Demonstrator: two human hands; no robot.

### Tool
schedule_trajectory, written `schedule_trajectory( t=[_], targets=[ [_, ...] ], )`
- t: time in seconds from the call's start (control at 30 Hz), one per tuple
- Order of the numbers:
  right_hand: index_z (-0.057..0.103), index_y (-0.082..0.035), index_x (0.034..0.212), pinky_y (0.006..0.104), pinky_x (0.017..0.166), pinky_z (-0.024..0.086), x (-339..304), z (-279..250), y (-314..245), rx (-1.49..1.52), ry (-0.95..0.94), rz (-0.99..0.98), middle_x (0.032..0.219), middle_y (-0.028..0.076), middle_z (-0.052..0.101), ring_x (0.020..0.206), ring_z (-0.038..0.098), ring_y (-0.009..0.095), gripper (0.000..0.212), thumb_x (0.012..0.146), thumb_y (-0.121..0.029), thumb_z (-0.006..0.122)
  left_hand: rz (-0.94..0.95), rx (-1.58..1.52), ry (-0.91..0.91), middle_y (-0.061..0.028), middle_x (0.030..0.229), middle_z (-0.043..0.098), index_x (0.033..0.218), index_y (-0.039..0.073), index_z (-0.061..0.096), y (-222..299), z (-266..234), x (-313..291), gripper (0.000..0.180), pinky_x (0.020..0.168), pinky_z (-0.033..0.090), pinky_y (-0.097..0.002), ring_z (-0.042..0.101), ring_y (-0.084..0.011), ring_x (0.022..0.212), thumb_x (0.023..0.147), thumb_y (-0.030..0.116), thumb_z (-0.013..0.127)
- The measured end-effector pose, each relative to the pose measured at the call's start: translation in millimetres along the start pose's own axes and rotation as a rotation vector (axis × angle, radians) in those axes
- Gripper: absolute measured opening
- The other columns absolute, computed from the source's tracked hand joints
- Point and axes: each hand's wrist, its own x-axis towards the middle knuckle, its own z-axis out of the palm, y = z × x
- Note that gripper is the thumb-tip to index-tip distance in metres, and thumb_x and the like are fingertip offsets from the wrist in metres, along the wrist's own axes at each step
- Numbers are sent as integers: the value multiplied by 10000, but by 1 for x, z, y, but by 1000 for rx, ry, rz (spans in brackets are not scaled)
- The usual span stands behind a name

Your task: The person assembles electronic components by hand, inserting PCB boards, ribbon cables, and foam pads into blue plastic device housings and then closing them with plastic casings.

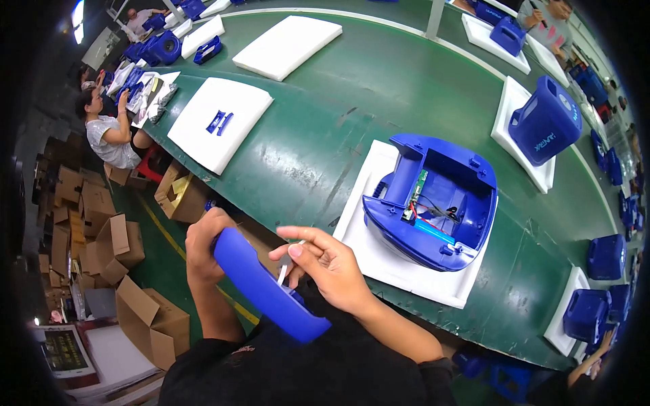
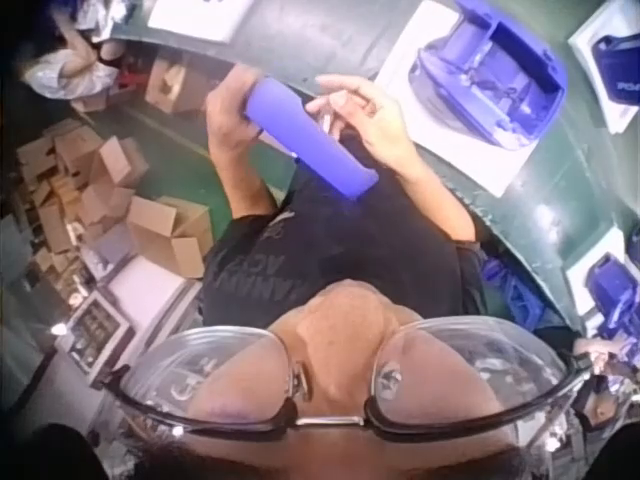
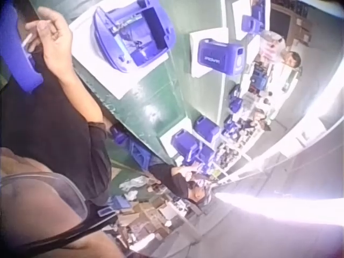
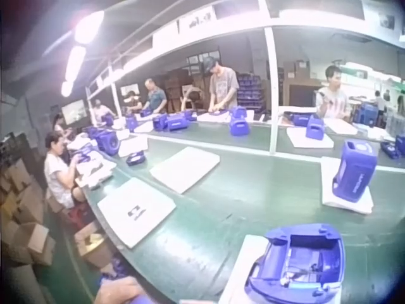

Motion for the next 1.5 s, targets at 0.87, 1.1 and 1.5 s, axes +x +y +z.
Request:
schedule_trajectory(
  t=[0.87,1.1,1.5],
  targets=[
    [699,50,1259,274,736,565,-41,-4,-35,13,237,-314,1099,132,769,906,707,126,201,1060,23,708,-168,-68,-257,-78,810,661,1054,1,689,2,-1,6,393,565,499,-290,647,-189,625,717,41,887],
    [673,35,1169,304,865,601,-73,-12,-81,-7,286,-453,1066,127,748,943,749,159,159,1024,16,735,-144,-98,-148,-92,815,695,1048,5,709,27,37,41,398,585,558,-289,708,-192,627,696,26,894],
    [763,24,1033,246,658,527,-39,-37,-203,-877,529,-139,823,1,729,728,662,51,166,1016,-140,781,-28,-236,-52,-111,962,747,1198,1,718,69,104,78,506,681,627,-348,763,-275,763,723,9,892]
  ],
)
